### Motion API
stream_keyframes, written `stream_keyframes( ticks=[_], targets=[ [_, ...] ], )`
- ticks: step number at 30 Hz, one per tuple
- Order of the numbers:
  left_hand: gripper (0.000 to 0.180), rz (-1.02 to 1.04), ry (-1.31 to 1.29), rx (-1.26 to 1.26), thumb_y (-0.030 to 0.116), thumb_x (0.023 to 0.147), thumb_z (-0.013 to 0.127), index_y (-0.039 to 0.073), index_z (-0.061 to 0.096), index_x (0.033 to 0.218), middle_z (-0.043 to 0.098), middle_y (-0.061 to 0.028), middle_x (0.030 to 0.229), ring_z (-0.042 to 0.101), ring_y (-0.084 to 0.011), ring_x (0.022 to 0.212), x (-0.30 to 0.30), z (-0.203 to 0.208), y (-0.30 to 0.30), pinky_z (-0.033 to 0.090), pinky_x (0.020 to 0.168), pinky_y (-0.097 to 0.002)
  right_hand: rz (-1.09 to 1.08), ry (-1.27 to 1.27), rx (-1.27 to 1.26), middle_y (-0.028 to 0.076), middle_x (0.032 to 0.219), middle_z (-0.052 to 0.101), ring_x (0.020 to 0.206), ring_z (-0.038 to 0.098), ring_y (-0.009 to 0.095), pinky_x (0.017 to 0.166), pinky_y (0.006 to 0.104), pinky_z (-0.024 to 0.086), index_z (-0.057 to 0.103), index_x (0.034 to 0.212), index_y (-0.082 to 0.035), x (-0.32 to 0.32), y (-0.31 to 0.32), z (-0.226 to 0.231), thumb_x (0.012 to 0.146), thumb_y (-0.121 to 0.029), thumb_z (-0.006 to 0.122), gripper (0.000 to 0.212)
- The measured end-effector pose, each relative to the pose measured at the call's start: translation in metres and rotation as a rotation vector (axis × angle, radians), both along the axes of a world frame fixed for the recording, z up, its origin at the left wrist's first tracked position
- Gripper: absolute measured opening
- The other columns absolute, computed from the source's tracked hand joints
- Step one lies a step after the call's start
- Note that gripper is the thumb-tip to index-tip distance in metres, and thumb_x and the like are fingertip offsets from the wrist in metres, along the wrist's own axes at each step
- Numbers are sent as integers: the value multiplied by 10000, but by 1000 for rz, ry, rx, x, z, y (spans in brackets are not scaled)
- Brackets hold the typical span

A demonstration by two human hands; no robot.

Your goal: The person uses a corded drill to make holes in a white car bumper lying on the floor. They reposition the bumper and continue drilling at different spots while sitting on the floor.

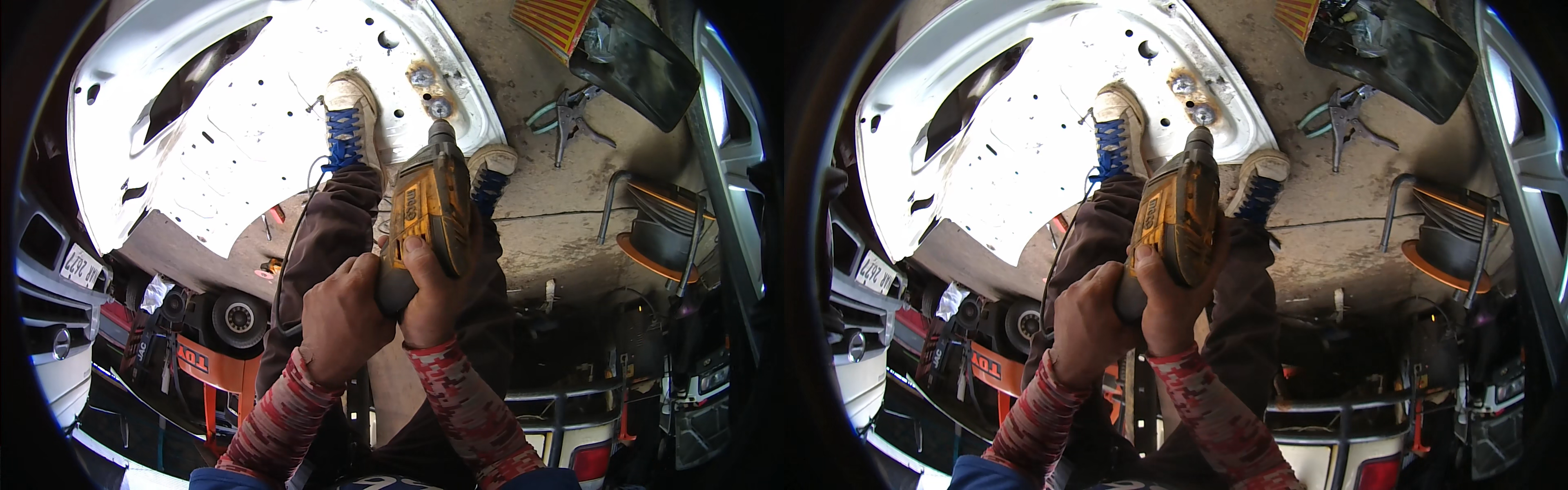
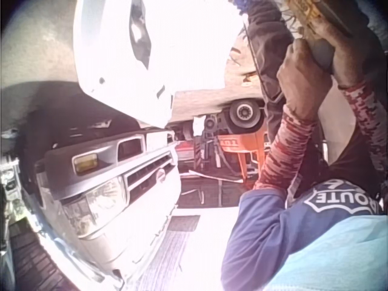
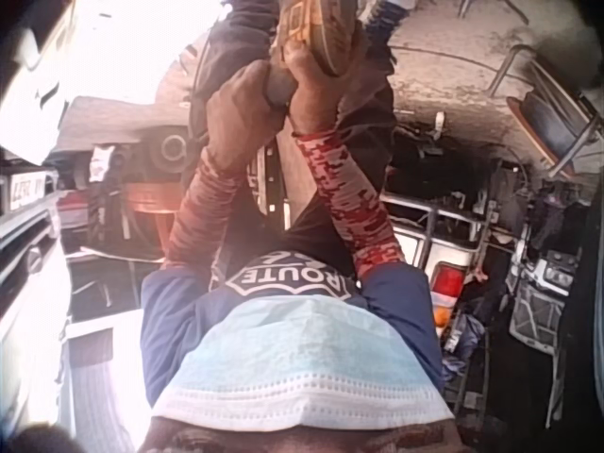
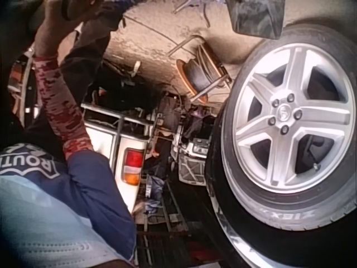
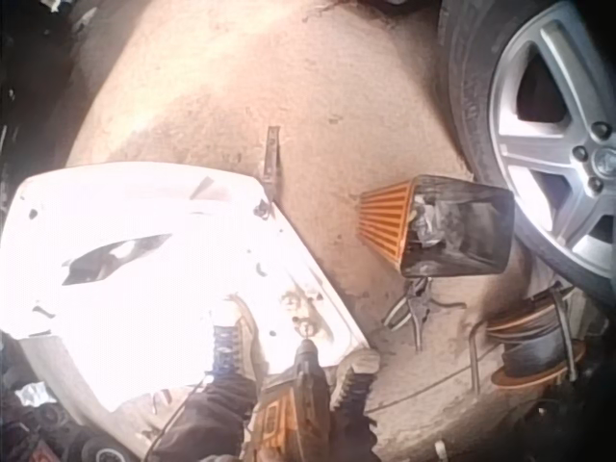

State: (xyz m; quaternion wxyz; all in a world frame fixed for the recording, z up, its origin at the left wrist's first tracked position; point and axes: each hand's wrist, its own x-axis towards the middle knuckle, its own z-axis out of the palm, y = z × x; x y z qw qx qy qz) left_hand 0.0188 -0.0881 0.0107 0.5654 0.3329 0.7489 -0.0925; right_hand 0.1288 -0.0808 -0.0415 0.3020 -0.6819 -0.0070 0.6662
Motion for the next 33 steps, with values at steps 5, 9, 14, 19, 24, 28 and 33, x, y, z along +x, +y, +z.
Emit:
stream_keyframes(
  ticks=[5, 9, 14, 19, 24, 28, 33],
  targets=[
    [272, -27, -10, 31, 83, 777, 779, 40, 607, 984, 713, -181, 961, 725, -482, 884, -3, 2, 1, 583, 739, -563, 5, 30, -14, 192, 1458, 549, 1196, 679, 267, 999, 419, 619, 239, 1710, -37, 0, -2, -1, 914, -4, 750, 947],
    [291, -16, -47, -12, 88, 770, 774, 30, 605, 999, 709, -197, 969, 720, -494, 902, -5, 2, 6, 581, 752, -568, 40, -13, -52, 185, 1482, 534, 1283, 641, 255, 1071, 411, 585, 239, 1712, -32, 0, 5, -2, 923, -45, 799, 968],
    [403, 17, -104, 0, 94, 763, 773, 14, 662, 1142, 734, -224, 1046, 731, -494, 951, -13, 6, 12, 597, 802, -553, 153, -84, 38, 168, 1547, 508, 1332, 613, 243, 1112, 412, 559, 211, 1728, -39, -3, 14, 8, 986, -193, 828, 977],
    [574, -43, -126, 28, 126, 761, 822, 15, 680, 1307, 758, -213, 1147, 754, -468, 1001, -29, 15, 9, 615, 845, -517, -139, 85, 9, 147, 1471, 607, 1274, 673, 237, 1090, 405, 581, 344, 1686, -30, 3, 17, 9, 1069, -516, 730, 875],
    [641, -181, -194, 23, 179, 736, 903, 26, 691, 1321, 763, -188, 1139, 765, -446, 981, -57, 26, 13, 618, 846, -498, -314, 599, -413, 143, 1187, 766, 1000, 794, 240, 908, 408, 674, 604, 1396, -20, 25, 25, -28, 1060, -549, 740, 641],
    [843, -238, -162, 43, 163, 741, 898, 14, 586, 1510, 762, -226, 1171, 769, -462, 1011, -51, 34, 18, 618, 863, -504, -228, 662, -519, 139, 1085, 768, 919, 797, 252, 854, 413, 685, 643, 1282, -11, 28, 32, -39, 1062, -437, 760, 494],
    [994, -138, -42, 16, 64, 787, 809, -19, 375, 1677, 747, -309, 1303, 751, -517, 1156, -19, 22, 27, 618, 977, -520, -172, 542, -499, 141, 1082, 768, 937, 791, 247, 866, 394, 674, 661, 1244, 10, 29, 43, -50, 1046, -412, 777, 479]
  ],
)
